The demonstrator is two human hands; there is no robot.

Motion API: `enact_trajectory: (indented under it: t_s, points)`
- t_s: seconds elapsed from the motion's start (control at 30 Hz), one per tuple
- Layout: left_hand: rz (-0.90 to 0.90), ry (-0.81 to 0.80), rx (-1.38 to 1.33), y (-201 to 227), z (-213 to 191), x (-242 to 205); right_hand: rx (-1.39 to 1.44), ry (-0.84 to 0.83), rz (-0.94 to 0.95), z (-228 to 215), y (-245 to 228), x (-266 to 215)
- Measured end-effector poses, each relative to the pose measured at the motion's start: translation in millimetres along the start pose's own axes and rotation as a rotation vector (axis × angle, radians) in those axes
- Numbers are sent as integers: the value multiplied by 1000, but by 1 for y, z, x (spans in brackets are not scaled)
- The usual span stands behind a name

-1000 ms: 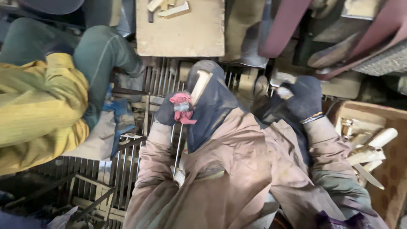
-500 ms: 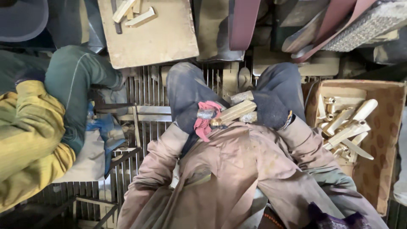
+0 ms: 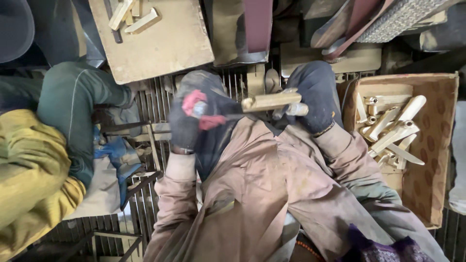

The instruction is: The person sits on the floor and repeatedly sands small wooden pieces against a belt sander. They hold each piece with both hands, rub it against the moving belt, and then place it into a nearby cardboard box. The process is repeated for multiple pieces.

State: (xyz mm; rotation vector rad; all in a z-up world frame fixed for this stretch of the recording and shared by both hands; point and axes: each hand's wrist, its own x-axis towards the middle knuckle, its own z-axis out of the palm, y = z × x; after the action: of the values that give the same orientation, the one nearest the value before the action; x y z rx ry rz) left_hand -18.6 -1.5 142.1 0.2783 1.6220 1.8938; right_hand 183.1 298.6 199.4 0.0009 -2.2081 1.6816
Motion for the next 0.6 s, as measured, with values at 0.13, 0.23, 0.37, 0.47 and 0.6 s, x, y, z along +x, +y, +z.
enact_trajectory:
  t_s: [0.13, 0.23, 0.37, 0.47, 0.6]
  points:
    - [338, -25, 833, 3, -6, -17, 197, 198, 185, 14, 4, -1]
    - [561, 152, 1288, -4, -9, -34, 148, 242, 263, 17, 31, -6]
    - [493, 108, 1310, -2, -24, -15, -323, 177, 246, 17, 55, -19]
    - [367, 134, 1109, 2, -25, 0, -489, 182, 248, 15, 52, -19]
    - [405, -185, 690, -4, 5, 13, 337, 198, 519, 19, 28, -16]
